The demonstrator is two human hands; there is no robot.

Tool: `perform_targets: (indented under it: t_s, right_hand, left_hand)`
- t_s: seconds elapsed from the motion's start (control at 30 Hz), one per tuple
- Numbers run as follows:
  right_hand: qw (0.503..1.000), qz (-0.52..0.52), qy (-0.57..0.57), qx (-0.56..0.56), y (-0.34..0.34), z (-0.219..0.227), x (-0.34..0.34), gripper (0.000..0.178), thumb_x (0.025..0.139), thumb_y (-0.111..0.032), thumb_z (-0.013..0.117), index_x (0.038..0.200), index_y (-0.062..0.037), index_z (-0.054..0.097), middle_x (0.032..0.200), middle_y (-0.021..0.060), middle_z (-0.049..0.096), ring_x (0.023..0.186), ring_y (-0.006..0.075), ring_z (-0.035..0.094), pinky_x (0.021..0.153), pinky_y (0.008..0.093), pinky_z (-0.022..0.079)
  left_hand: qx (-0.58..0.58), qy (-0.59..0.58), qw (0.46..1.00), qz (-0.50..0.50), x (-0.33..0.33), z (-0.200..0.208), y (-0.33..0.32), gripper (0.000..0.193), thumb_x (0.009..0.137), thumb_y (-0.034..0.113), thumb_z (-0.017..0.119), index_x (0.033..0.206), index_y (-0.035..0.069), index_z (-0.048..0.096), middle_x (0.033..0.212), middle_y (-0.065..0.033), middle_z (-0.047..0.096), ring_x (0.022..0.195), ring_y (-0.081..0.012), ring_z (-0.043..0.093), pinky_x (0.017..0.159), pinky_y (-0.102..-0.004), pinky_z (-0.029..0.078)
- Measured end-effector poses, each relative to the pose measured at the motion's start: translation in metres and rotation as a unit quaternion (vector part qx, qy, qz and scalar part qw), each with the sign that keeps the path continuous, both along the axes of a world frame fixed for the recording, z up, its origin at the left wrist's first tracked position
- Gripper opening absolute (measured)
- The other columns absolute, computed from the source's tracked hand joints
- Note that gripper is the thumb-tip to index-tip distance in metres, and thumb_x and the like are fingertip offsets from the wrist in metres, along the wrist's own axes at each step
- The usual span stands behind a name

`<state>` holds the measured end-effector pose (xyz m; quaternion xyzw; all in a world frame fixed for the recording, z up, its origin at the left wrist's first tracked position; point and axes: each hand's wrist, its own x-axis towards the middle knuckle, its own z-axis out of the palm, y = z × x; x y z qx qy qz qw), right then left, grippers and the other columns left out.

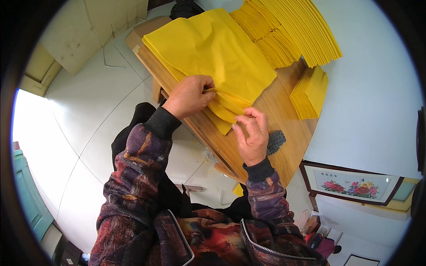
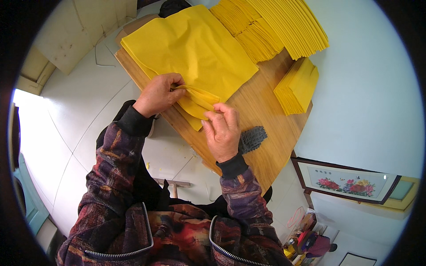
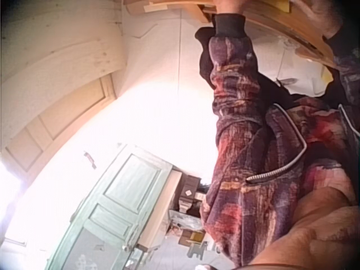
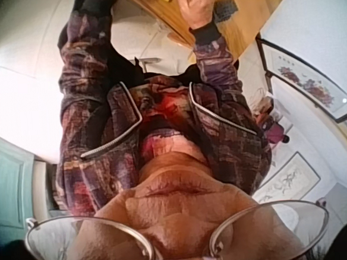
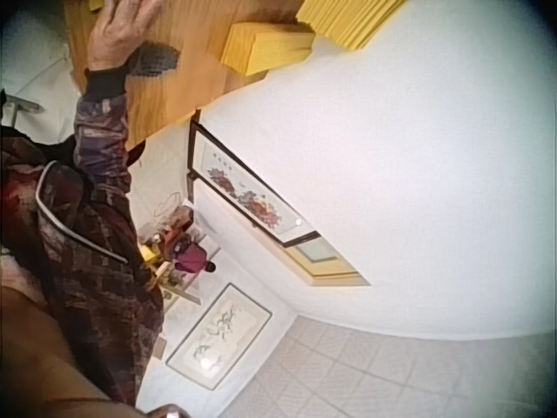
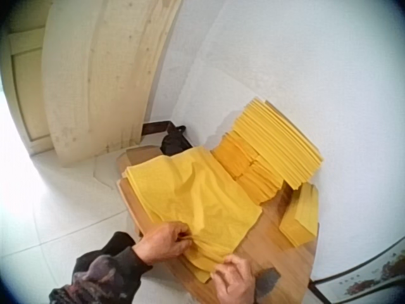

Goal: The person folds yellow paper sheets by hand on a low wooden table, smoothing creases and stacking the folded sheets into a growing pile. The person also rolls a stack of folded sheets into a tight cylinder and places it aside.

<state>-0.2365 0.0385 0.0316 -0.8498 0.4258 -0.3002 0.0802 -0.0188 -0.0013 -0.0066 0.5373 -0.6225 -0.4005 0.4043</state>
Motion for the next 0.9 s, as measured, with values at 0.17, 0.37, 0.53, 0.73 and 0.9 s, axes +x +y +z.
perform_targets:
  t_s: [0.17,0.37,0.53,0.73,0.9]
  right_hand:
    - [0.999,-0.004,-0.021,0.049,-0.001,-0.003,-0.001,0.011,0.079,0.001,0.071,0.087,-0.0021,0.064,0.113,0.0128,0.055,0.096,0.0252,0.056,0.083,0.0323,0.047]
    - [0.991,-0.03,-0.054,0.116,-0.004,0.0,0.001,0.011,0.08,-0.001,0.07,0.085,-0.0033,0.062,0.112,0.0098,0.055,0.084,0.016,0.054,0.07,0.0257,0.044]
    - [0.988,-0.043,-0.062,0.137,-0.004,0.002,0.002,0.011,0.079,-0.001,0.07,0.084,-0.0048,0.061,0.111,0.0077,0.056,0.077,0.0123,0.049,0.066,0.0238,0.042]
    - [0.988,-0.045,-0.067,0.133,-0.006,0.004,0.004,0.012,0.079,0.0,0.069,0.084,-0.0049,0.06,0.11,0.0069,0.056,0.075,0.0114,0.048,0.066,0.0236,0.042]
    - [0.987,-0.051,-0.068,0.133,-0.006,0.004,0.004,0.012,0.079,0.0,0.069,0.085,-0.0046,0.059,0.109,0.0065,0.056,0.074,0.0112,0.048,0.066,0.0236,0.042]
  left_hand:
    - [-0.002,-0.008,1.0,-0.002,0.001,0.001,0.0,0.019,0.082,0.014,0.064,0.092,-0.002,0.062,0.082,-0.0172,0.065,0.075,-0.0267,0.062,0.07,-0.0339,0.049]
    - [0.008,0.016,1.0,-0.009,0.002,0.004,0.0,0.02,0.083,0.016,0.065,0.091,-0.002,0.062,0.082,-0.0169,0.065,0.078,-0.0269,0.063,0.074,-0.0334,0.05]
    - [0.017,0.035,0.997,-0.06,0.01,0.006,0.0,0.023,0.079,0.015,0.072,0.094,0.0,0.063,0.088,-0.014,0.065,0.085,-0.025,0.063,0.078,-0.0316,0.05]
    - [-0.001,0.02,0.995,-0.097,0.013,0.005,0.001,0.033,0.072,0.011,0.079,0.099,0.001,0.062,0.095,-0.0112,0.062,0.091,-0.0243,0.06,0.082,-0.0301,0.049]
    - [-0.014,0.001,0.994,-0.105,0.011,0.004,0.001,0.037,0.071,0.01,0.079,0.103,0.002,0.061,0.099,-0.0108,0.06,0.091,-0.0239,0.059,0.082,-0.0298,0.049]
